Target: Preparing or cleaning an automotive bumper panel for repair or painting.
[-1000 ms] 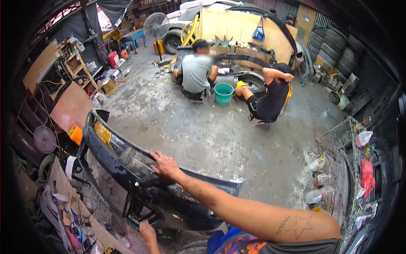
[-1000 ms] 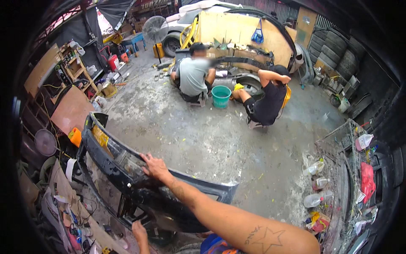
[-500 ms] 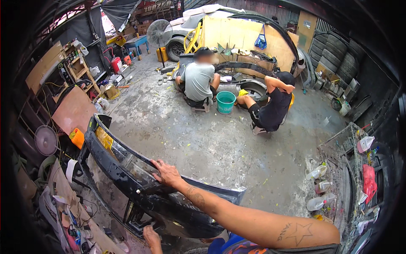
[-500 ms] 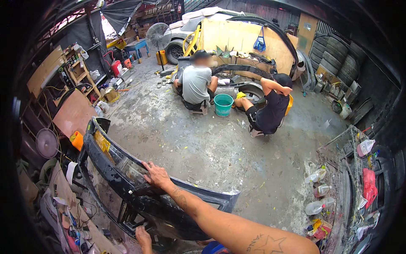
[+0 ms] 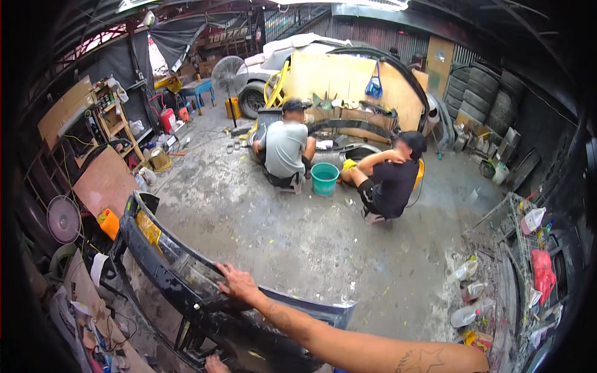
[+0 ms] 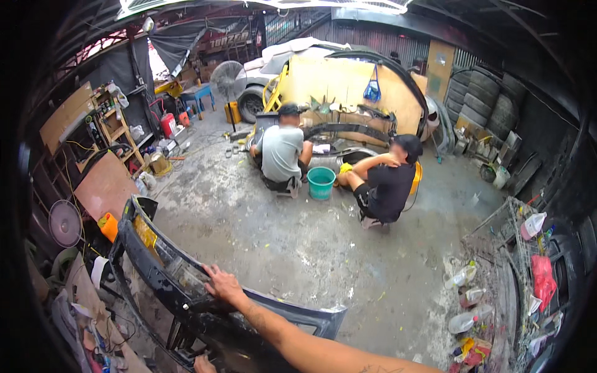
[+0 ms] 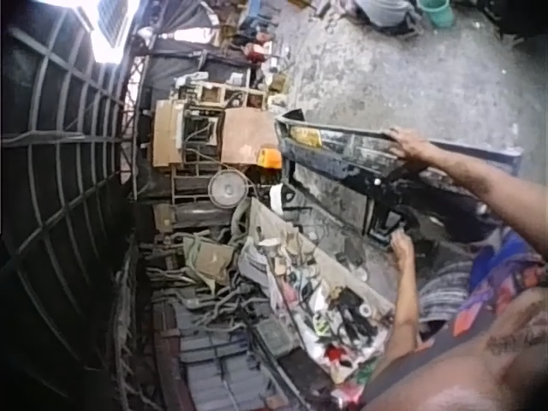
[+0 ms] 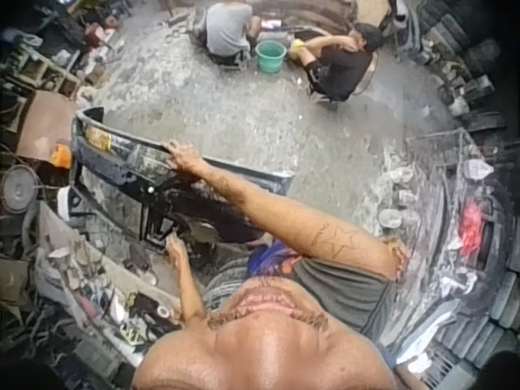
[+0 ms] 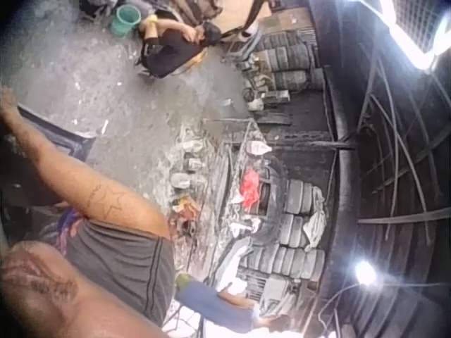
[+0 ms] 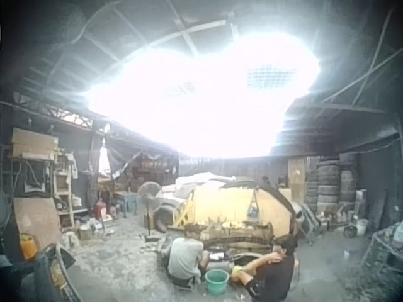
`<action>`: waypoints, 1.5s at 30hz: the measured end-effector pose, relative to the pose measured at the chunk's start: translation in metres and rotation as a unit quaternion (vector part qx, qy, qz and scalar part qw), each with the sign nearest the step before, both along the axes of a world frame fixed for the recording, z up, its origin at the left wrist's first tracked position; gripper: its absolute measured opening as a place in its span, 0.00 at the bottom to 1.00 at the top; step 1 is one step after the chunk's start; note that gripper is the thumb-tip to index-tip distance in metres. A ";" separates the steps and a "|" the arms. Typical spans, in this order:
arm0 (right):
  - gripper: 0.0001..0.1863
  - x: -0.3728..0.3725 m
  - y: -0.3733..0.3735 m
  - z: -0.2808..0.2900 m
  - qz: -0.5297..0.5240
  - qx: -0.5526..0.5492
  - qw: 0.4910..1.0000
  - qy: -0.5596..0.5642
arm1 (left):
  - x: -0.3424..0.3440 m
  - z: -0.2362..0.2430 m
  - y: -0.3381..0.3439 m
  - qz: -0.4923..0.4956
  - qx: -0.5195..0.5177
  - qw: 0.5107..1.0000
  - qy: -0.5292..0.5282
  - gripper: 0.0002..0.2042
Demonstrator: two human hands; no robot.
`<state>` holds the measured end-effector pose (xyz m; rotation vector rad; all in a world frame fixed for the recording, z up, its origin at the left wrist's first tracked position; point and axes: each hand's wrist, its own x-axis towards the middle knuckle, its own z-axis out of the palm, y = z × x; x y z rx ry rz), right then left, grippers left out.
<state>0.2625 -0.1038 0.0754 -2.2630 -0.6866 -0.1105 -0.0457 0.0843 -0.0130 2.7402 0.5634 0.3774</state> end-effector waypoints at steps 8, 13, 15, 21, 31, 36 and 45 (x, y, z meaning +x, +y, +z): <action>0.35 0.002 0.000 -0.006 -0.008 0.000 1.000 -0.027 | 0.002 0.005 -0.011 0.077 -0.048 0.989 0.118 0.14; 0.34 -0.003 0.006 0.012 0.004 0.013 1.000 -0.012 | -0.012 -0.061 0.055 0.061 -0.010 0.998 0.031 0.09; 0.35 0.006 -0.002 0.010 -0.013 0.000 0.999 -0.036 | 0.006 -0.076 0.035 -0.009 0.025 0.998 0.050 0.10; 0.35 0.000 -0.005 0.002 -0.006 -0.021 1.000 0.001 | -0.016 0.012 0.041 0.032 0.004 0.999 -0.025 0.12; 0.35 -0.007 0.005 0.002 0.007 -0.004 1.000 0.006 | -0.019 -0.011 0.022 -0.024 -0.031 0.999 -0.005 0.11; 0.35 0.004 -0.003 0.002 -0.007 -0.006 1.000 -0.003 | 0.015 -0.021 -0.006 -0.075 -0.001 0.997 0.012 0.10; 0.34 0.000 -0.002 0.006 0.000 -0.006 1.000 -0.001 | 0.012 0.002 -0.022 -0.055 0.003 0.998 -0.022 0.11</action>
